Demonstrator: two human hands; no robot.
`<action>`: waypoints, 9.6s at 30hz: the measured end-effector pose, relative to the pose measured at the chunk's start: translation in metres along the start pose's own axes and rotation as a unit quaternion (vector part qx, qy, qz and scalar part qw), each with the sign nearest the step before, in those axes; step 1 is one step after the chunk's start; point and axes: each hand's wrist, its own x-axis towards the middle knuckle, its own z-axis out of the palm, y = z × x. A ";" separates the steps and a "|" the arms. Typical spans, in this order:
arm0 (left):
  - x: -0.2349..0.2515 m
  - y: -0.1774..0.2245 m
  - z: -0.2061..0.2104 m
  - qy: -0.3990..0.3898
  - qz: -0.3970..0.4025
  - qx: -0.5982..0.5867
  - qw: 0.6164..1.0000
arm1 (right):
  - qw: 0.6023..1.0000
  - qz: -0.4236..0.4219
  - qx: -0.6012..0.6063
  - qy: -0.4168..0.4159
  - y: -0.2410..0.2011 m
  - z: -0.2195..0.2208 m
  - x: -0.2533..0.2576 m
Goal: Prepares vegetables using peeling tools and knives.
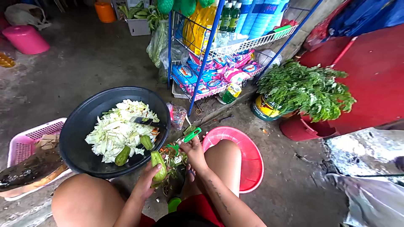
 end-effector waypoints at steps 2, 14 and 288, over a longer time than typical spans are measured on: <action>0.000 -0.002 0.000 -0.016 -0.007 0.015 1.000 | 0.999 -0.038 -0.036 -0.015 0.003 0.002 -0.003; 0.001 -0.007 0.001 -0.004 -0.016 -0.006 1.000 | 0.978 -0.137 -0.141 -0.071 0.013 0.010 -0.013; 0.019 -0.003 0.007 0.039 -0.078 -0.134 0.987 | 0.993 0.065 0.034 -0.088 -0.006 -0.003 0.000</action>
